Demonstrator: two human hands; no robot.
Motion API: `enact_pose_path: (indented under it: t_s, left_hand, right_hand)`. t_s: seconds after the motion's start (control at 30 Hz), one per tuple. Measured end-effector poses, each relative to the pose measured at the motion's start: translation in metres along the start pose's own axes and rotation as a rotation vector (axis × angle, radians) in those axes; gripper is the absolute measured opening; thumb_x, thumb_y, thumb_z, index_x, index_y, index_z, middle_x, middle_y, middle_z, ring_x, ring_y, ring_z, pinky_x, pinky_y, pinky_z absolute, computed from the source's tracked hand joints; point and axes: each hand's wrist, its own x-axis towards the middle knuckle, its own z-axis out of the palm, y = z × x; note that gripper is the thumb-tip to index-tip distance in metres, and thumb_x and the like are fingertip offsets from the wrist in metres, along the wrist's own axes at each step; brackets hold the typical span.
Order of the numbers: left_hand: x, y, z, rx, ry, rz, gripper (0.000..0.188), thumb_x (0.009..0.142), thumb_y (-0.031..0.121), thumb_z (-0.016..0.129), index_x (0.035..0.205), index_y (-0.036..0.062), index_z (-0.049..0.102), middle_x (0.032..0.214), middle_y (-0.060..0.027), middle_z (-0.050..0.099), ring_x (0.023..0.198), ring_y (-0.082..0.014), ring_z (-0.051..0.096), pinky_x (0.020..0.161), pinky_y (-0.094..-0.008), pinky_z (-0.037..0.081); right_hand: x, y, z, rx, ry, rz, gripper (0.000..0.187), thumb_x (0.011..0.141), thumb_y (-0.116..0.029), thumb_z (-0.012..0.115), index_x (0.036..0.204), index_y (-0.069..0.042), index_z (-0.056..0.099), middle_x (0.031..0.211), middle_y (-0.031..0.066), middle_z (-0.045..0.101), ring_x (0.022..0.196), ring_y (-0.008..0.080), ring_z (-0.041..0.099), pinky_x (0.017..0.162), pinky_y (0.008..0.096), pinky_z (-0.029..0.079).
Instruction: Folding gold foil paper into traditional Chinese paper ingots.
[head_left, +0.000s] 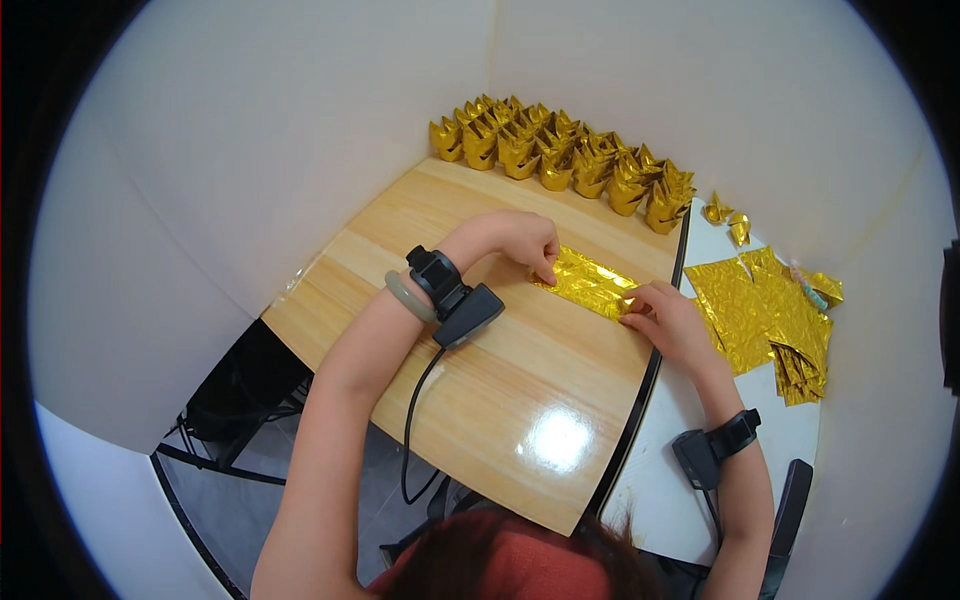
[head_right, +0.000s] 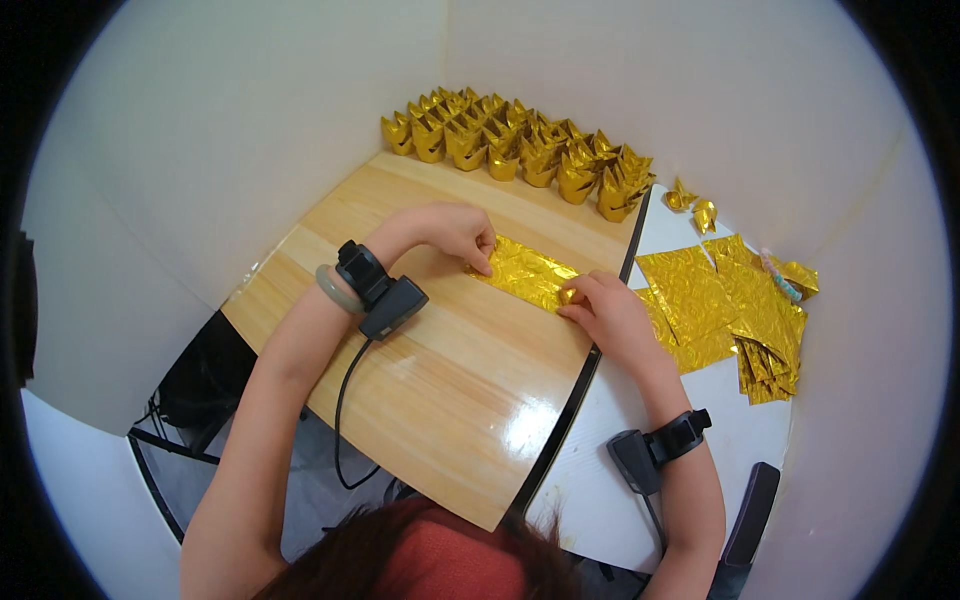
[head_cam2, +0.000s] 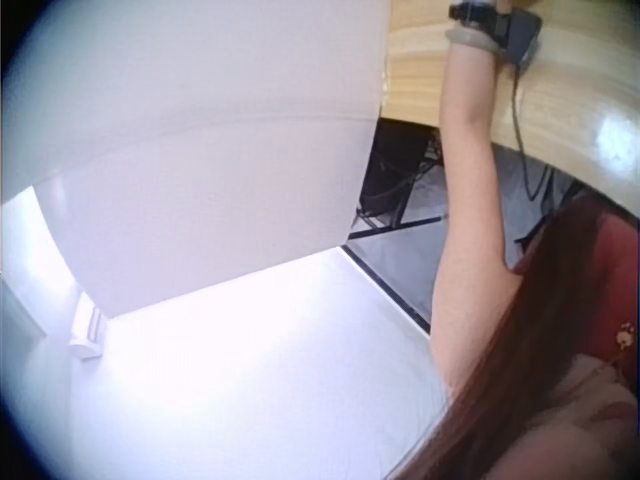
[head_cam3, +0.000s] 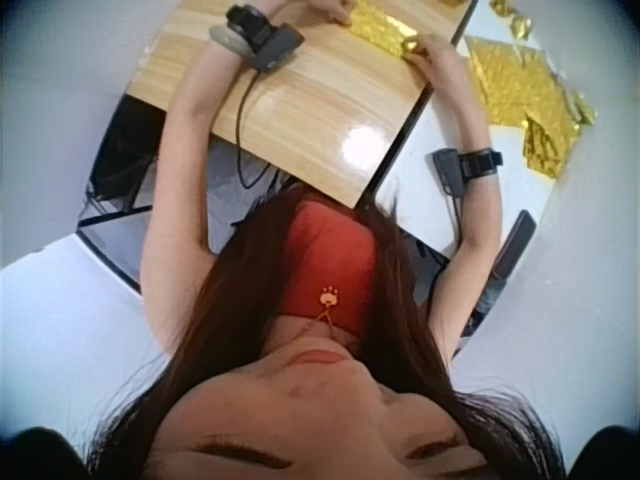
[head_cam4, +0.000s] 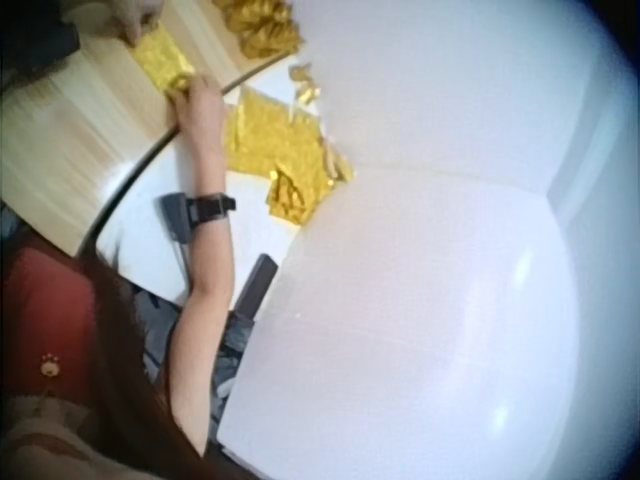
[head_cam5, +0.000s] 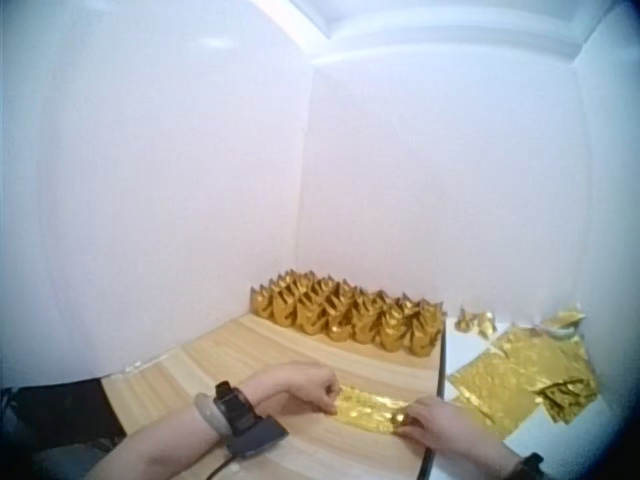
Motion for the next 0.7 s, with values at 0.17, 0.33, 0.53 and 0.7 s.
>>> enact_pose_path:
  t_s: [0.17, 0.33, 0.53, 0.7]
  left_hand:
    - [-0.005, 0.023, -0.003, 0.193, 0.095, -0.120, 0.025, 0.070, 0.031, 0.071, 0.073, 0.0071, 0.064, 0.064, -0.0059, 0.062, 0.063, -0.0211, 0.058, 0.057, -0.0334, 0.044]
    - [0.016, 0.012, 0.025, 0.024, 0.288, 0.472, 0.015, 0.075, 0.013, 0.066, 0.084, 0.0036, 0.061, 0.083, -0.0086, 0.060, 0.076, -0.0209, 0.058, 0.064, -0.0338, 0.047]
    - [0.035, 0.008, 0.047, -0.505, 0.099, 0.320, 0.021, 0.076, 0.007, 0.065, 0.095, 0.0026, 0.057, 0.092, -0.0062, 0.053, 0.082, -0.0150, 0.052, 0.071, -0.0270, 0.045]
    - [0.036, 0.001, 0.040, -0.302, 0.163, 0.342, 0.035, 0.074, 0.013, 0.070, 0.103, 0.0029, 0.054, 0.098, -0.0087, 0.048, 0.085, -0.0171, 0.049, 0.074, -0.0265, 0.044]
  right_hand:
    - [0.000, 0.010, 0.010, -0.171, 0.021, -0.281, 0.028, 0.085, -0.016, 0.055, 0.111, -0.007, 0.057, 0.114, 0.0117, 0.053, 0.107, 0.0286, 0.048, 0.089, 0.0372, 0.039]
    - [0.000, 0.006, 0.011, -0.180, -0.096, -0.306, 0.037, 0.090, -0.014, 0.046, 0.126, -0.010, 0.046, 0.133, 0.0151, 0.042, 0.125, 0.0314, 0.036, 0.101, 0.0416, 0.029]
    - [-0.005, 0.006, 0.009, -0.207, -0.155, -0.187, 0.040, 0.092, -0.017, 0.042, 0.132, -0.018, 0.041, 0.139, 0.0181, 0.033, 0.129, 0.0305, 0.030, 0.106, 0.0457, 0.021]
    - [-0.006, 0.006, 0.007, -0.299, -0.177, -0.154, 0.040, 0.093, -0.021, 0.041, 0.133, -0.022, 0.039, 0.140, 0.0169, 0.031, 0.131, 0.0272, 0.029, 0.107, 0.0479, 0.018]
